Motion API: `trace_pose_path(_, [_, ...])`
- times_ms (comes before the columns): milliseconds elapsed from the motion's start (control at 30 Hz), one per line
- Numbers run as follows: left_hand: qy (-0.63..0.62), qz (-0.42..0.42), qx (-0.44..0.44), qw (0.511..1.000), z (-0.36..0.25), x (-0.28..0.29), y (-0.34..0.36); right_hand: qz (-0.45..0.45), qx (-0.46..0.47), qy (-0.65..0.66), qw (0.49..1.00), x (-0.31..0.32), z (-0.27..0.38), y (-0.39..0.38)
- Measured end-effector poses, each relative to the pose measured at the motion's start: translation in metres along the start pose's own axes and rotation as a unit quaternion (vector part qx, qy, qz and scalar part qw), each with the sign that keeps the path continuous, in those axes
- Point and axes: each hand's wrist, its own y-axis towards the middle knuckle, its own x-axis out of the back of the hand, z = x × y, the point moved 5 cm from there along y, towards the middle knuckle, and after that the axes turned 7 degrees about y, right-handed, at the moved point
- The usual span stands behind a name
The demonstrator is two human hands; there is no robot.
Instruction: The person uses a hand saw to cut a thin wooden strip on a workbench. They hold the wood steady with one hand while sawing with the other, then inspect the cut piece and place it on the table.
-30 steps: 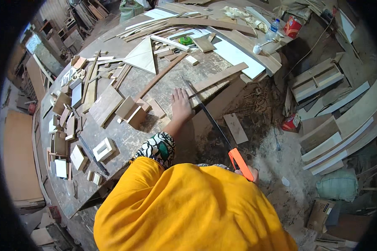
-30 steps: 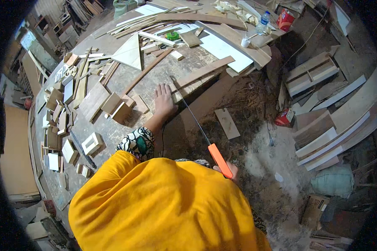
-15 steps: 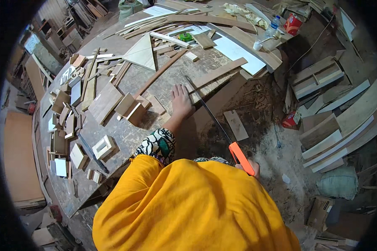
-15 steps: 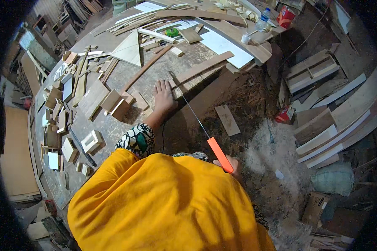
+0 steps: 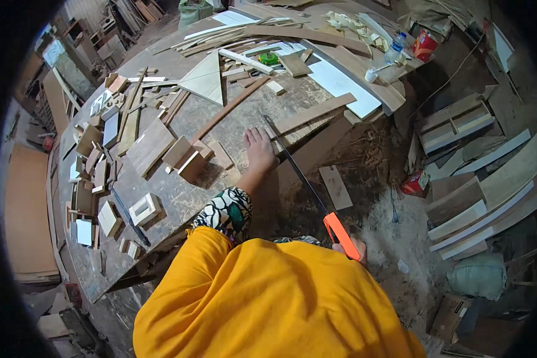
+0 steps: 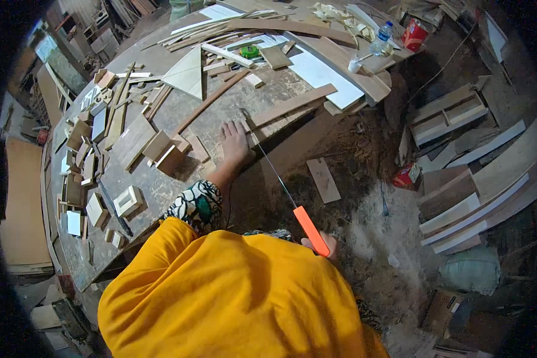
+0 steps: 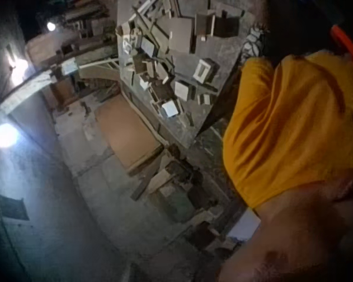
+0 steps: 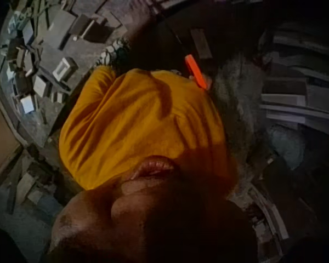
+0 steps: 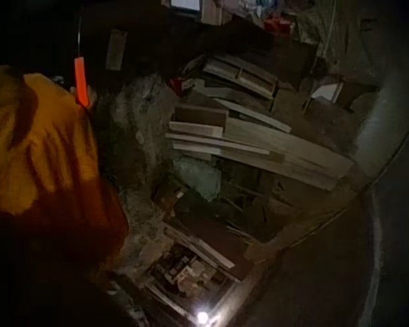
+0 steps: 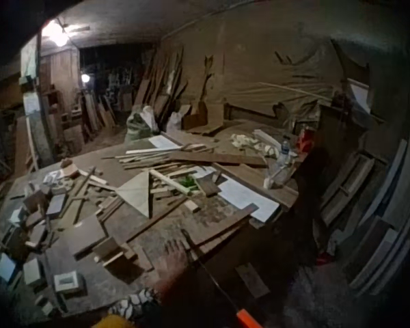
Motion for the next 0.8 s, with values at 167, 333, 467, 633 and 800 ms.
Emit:
trace_pose_path(167, [-0.017,-0.093,0.001,0.995,0.001,-0.007,-0.001,0.017,0.035,0.024,0.999,0.006,0.015,0.006])
trace_pose_path(333, [0.018,-0.103,0.003,0.995,0.010,-0.021,0.001,-0.042,0.161,0.027,0.986,-0.004,0.027,0.032])
trace_pose_path(467, [0.003,-0.070,0.006,0.997,-0.003,-0.008,0.001,-0.033,0.159,0.013,0.987,-0.007,0.020,0.031])
trace_pose_path(633, [0.020,-0.087,0.012,0.996,0.007,-0.017,0.002,-0.052,0.113,0.064,0.990,-0.006,0.009,0.013])
trace_pose_path(800, [0.028,-0.044,0.007,0.999,0.003,-0.009,0.000,-0.016,0.164,0.008,0.986,-0.006,0.020,0.028])
